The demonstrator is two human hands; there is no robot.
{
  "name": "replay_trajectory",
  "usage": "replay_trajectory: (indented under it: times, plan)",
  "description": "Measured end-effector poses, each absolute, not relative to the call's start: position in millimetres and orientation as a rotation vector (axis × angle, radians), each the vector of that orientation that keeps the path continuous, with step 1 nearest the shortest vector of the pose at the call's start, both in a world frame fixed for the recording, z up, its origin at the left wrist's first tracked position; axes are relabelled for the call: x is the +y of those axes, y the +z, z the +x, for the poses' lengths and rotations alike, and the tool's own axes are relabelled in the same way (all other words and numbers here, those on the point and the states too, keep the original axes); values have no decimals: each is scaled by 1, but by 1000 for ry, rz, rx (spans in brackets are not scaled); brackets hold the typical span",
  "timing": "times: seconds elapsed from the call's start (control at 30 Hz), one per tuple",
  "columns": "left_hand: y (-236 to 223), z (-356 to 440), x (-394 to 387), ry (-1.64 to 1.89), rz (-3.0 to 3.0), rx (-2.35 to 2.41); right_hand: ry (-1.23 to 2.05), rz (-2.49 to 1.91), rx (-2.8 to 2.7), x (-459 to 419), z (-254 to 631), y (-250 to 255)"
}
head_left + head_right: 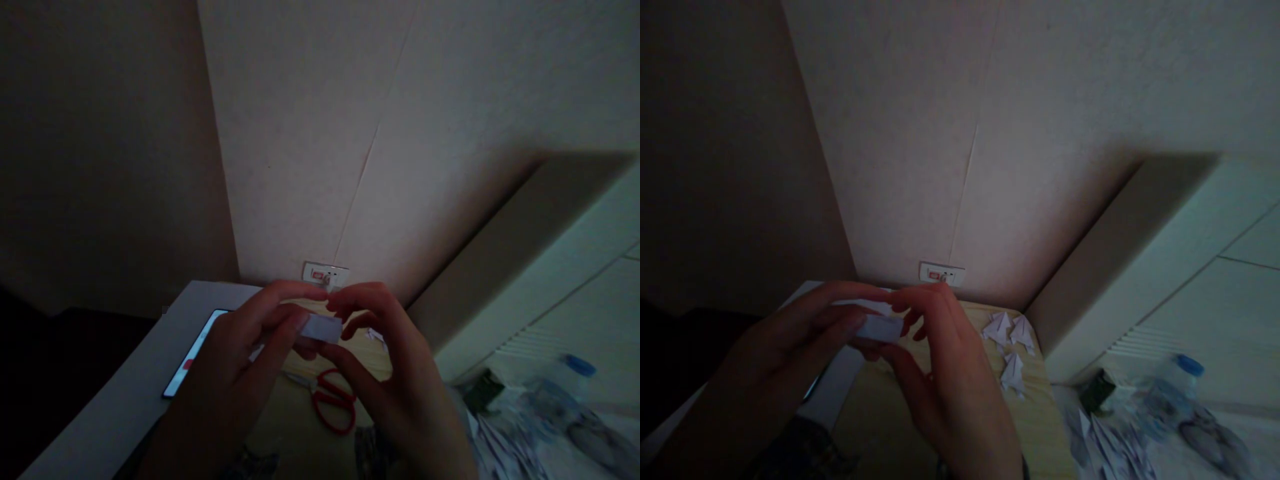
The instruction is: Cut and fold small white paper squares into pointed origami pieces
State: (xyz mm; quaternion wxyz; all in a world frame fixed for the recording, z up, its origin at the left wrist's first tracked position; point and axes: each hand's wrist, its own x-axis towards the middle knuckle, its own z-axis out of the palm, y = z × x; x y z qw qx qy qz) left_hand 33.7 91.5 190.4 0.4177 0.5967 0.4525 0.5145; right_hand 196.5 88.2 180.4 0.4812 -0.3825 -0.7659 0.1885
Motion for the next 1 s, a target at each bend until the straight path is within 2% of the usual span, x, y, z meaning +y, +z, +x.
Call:
replay_trajectory:
  times: [0.57, 1.0]
  plan:
    - [193, 32, 92, 1307, 1550, 1155, 318, -812, -1944, 87, 200, 191]
    - [193, 32, 92, 1322, 1456, 1033, 371, -850, -1880, 86, 199, 191]
